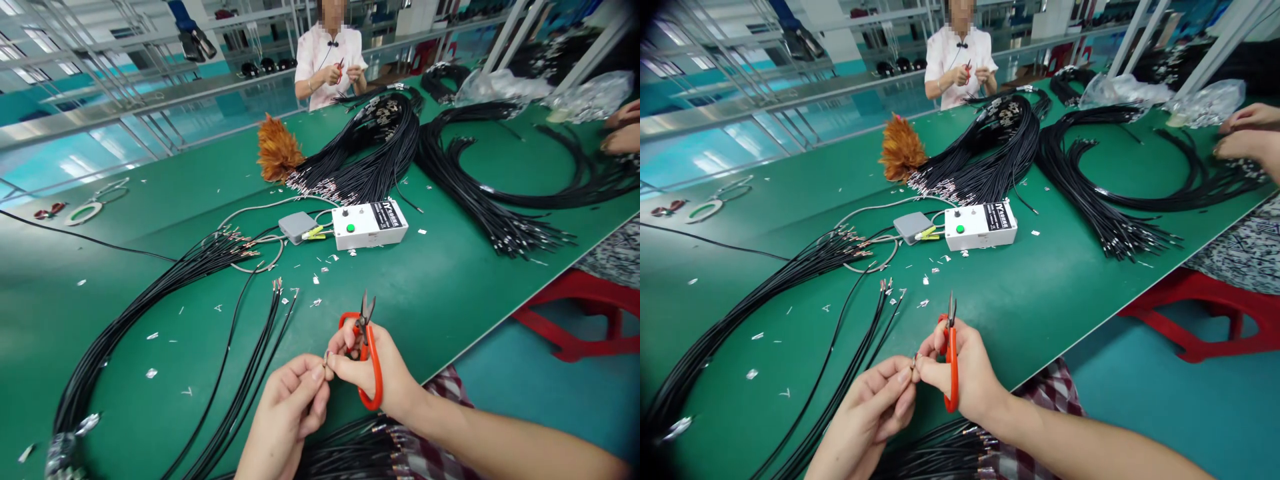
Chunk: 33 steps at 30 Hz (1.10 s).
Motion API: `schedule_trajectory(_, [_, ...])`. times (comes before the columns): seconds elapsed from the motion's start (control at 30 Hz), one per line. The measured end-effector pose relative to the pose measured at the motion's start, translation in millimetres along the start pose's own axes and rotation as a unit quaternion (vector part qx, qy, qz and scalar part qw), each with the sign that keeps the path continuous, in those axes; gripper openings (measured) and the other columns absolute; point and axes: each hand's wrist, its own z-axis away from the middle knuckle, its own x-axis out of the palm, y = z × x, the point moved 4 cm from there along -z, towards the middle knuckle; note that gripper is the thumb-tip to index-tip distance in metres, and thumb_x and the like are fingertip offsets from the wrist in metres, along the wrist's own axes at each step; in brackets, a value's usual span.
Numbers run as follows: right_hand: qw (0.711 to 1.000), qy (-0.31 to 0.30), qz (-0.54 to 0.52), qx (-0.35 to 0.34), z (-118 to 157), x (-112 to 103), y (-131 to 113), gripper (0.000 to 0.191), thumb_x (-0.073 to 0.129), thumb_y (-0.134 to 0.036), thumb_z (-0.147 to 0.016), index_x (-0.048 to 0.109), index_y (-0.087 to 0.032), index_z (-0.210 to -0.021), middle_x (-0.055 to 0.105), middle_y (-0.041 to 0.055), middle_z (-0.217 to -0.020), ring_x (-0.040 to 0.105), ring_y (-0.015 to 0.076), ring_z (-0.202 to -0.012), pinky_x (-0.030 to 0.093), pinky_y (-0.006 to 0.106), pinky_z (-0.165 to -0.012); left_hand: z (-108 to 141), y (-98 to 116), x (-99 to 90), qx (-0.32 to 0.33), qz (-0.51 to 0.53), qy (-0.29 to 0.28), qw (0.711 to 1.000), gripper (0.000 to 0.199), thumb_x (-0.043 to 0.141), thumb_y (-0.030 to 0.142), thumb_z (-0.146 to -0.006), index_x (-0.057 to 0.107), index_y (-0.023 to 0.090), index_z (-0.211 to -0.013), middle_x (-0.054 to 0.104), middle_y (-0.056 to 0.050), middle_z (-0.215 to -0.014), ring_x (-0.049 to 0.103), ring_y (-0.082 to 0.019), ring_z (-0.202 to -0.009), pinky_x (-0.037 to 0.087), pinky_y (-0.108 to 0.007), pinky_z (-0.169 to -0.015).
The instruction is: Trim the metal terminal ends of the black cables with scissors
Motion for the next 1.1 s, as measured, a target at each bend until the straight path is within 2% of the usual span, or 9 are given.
schedule_trajectory(0.17, [0.99,-0.082,0.109,0.03,-3.8,-10.2,-18.4,0.024,0.07,-0.016,-0.066,0.046,-0.02,-0.071,0.061,-0.0038,-0.068,0.056,0.0099,-0.059,0.043,0.024,-0.059,-0.1,4.3,0.6,-0.007,-0.017,-0.039,0.999,0.023,0.065,0.034,-0.081,0.061,0.013,-0.073,0.044,0.008,-0.043,0.015,-0.001,-0.035,0.008,-0.018,-0.037])
schedule_trajectory(0.3, [0.946,-0.152,0.282,-0.035,-4.5,-16.5,-54.3,0.014,0.063,-0.017,-0.074,0.049,-0.02,-0.074,0.066,0.0005,-0.083,0.06,0.0133,-0.073,0.043,0.025,-0.065,2.1,5.7,4.2,-0.005,-0.101,-0.022,0.995,0.027,0.063,0.039,-0.081,0.06,0.014,-0.074,0.04,0.009,-0.043,0.016,-0.003,-0.037,0.006,-0.018,-0.037])
schedule_trajectory(0.43, [0.808,-0.227,0.528,-0.131,-1.5,-5.3,-78.2,0.011,0.06,-0.013,-0.071,0.054,-0.02,-0.077,0.062,-0.0036,-0.069,0.051,0.0112,-0.06,0.033,0.022,-0.053,2.3,7.4,8.8,-0.003,-0.186,-0.016,0.982,0.033,0.064,0.046,-0.078,0.059,0.015,-0.068,0.036,0.009,-0.044,0.02,-0.005,-0.039,0.012,-0.018,-0.038])
schedule_trajectory(0.6, [0.636,-0.329,0.662,-0.221,5.5,14.2,-81.3,0.011,0.06,-0.012,-0.069,0.056,-0.02,-0.076,0.063,-0.0034,-0.066,0.047,0.0115,-0.054,0.024,0.025,-0.05,2.1,16.2,18.0,0.045,-0.237,-0.032,0.97,0.04,0.073,0.046,-0.065,0.05,0.017,-0.05,0.036,0.008,-0.045,0.026,-0.007,-0.045,0.025,-0.019,-0.042])
schedule_trajectory(0.7, [0.563,-0.371,0.701,-0.232,10.7,20.7,-76.6,0.011,0.062,-0.015,-0.068,0.059,-0.02,-0.077,0.064,-0.002,-0.062,0.046,0.0124,-0.05,0.02,0.027,-0.049,1.5,16.0,22.6,0.042,-0.245,-0.023,0.968,0.034,0.076,0.038,-0.057,0.05,0.018,-0.047,0.044,0.005,-0.049,0.034,-0.011,-0.053,0.034,-0.021,-0.048])
schedule_trajectory(0.77, [0.538,-0.4,0.706,-0.227,13.6,23.4,-73.5,0.01,0.064,-0.016,-0.067,0.059,-0.02,-0.075,0.064,-0.0024,-0.06,0.045,0.012,-0.048,0.019,0.028,-0.048,2.0,13.5,22.7,0.031,-0.266,-0.002,0.964,0.024,0.073,0.03,-0.055,0.053,0.018,-0.05,0.05,0.004,-0.055,0.04,-0.014,-0.059,0.037,-0.022,-0.053])
schedule_trajectory(0.83, [0.541,-0.425,0.695,-0.209,14.0,23.9,-71.8,0.01,0.066,-0.019,-0.066,0.059,-0.021,-0.072,0.062,-0.004,-0.058,0.044,0.0114,-0.047,0.02,0.027,-0.047,3.4,9.8,21.2,0.01,-0.288,0.007,0.958,0.015,0.069,0.025,-0.056,0.055,0.018,-0.054,0.053,0.004,-0.059,0.041,-0.014,-0.062,0.037,-0.023,-0.056])
schedule_trajectory(0.9, [0.578,-0.44,0.668,-0.163,10.5,20.7,-70.4,0.011,0.068,-0.019,-0.063,0.058,-0.021,-0.068,0.06,-0.0062,-0.057,0.045,0.0105,-0.049,0.024,0.025,-0.047,4.6,5.7,19.6,-0.01,-0.298,-0.013,0.955,0.014,0.068,0.025,-0.059,0.055,0.019,-0.057,0.052,0.004,-0.06,0.04,-0.013,-0.061,0.035,-0.023,-0.055])
schedule_trajectory(1.1, [0.821,-0.406,0.355,0.188,-5.0,-9.9,-39.0,0.025,0.072,-0.022,-0.051,0.052,-0.019,-0.064,0.057,-0.0084,-0.057,0.048,0.0078,-0.05,0.034,0.018,-0.047,5.6,-10.1,19.4,-0.07,-0.28,-0.171,0.942,0.044,0.066,0.061,-0.067,0.055,0.018,-0.065,0.046,0.005,-0.057,0.031,-0.008,-0.045,0.021,-0.022,-0.042])
